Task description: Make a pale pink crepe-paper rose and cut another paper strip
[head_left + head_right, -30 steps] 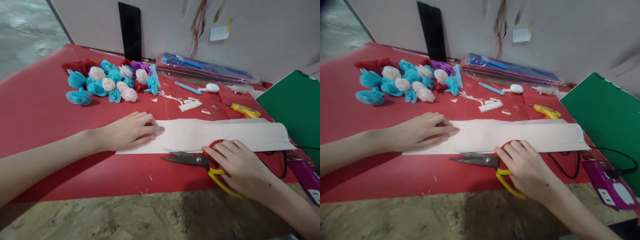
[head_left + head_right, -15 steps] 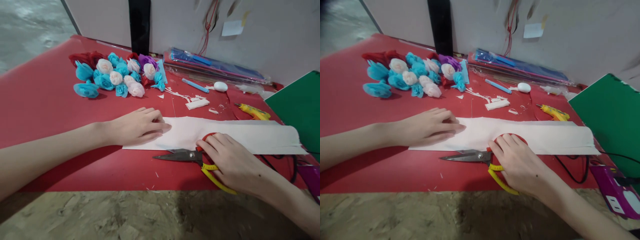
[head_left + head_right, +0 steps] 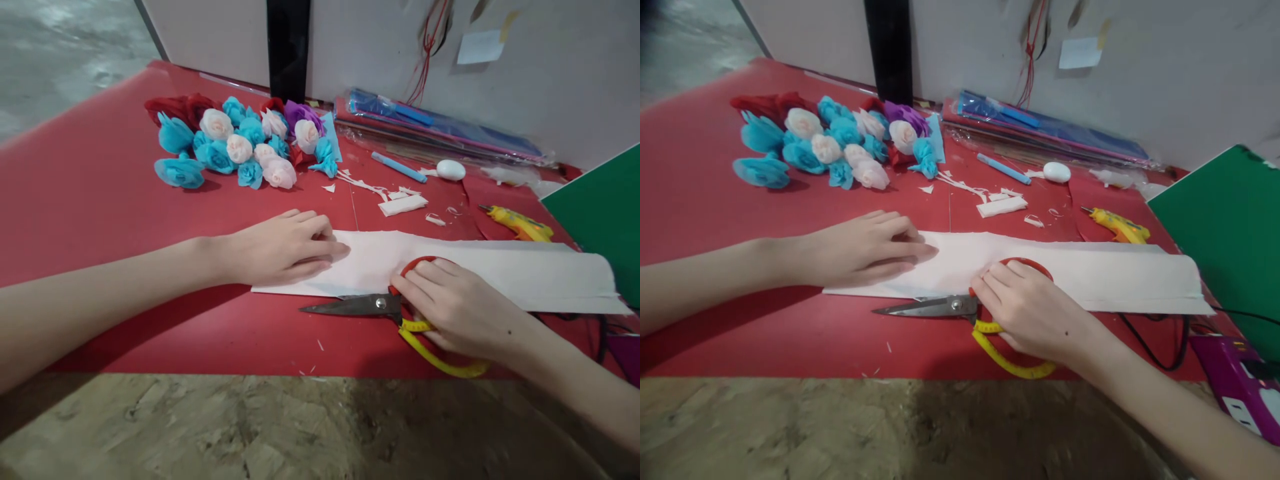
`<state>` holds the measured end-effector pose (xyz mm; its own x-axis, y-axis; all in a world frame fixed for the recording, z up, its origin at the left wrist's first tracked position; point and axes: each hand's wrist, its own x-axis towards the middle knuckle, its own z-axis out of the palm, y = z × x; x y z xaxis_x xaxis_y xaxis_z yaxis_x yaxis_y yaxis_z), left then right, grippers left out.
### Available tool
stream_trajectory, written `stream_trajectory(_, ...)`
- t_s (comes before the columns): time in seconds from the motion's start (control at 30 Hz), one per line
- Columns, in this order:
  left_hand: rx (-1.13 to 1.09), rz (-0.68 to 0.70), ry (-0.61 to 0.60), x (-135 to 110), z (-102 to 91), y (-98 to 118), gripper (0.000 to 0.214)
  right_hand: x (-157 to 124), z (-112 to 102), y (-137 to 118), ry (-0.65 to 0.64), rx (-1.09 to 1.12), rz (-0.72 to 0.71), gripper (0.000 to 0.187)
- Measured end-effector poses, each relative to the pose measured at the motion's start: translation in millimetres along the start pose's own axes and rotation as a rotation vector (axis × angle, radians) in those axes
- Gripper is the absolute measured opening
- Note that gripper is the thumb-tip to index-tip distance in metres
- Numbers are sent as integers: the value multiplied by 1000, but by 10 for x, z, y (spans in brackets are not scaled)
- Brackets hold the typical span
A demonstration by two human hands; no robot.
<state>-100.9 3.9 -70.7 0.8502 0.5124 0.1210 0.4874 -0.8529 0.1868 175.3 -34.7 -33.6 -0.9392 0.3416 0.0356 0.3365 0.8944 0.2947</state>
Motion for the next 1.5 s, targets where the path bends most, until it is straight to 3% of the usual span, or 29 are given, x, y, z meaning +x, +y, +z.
stream_trajectory(0.3,24,8,-18,-5,-8,-8,38,-42,25,10,75,-22,-79,31)
stream_trajectory(0.6,8,-1,-11,-9,-8,9,41,-42,-50,-102,-63,1,52,24)
stream_trajectory(0.87,-2,10,0,0,11,-17,40,103,-33,-99,-95,46,29,24)
stream_trajectory(1.37,-24,17,14,-16,18,-30,40,129,25,-80,85,-29,-81,25)
stream_trajectory(1.5,-26,18,13,-13,14,-30,39,105,-5,-113,66,-26,-52,29)
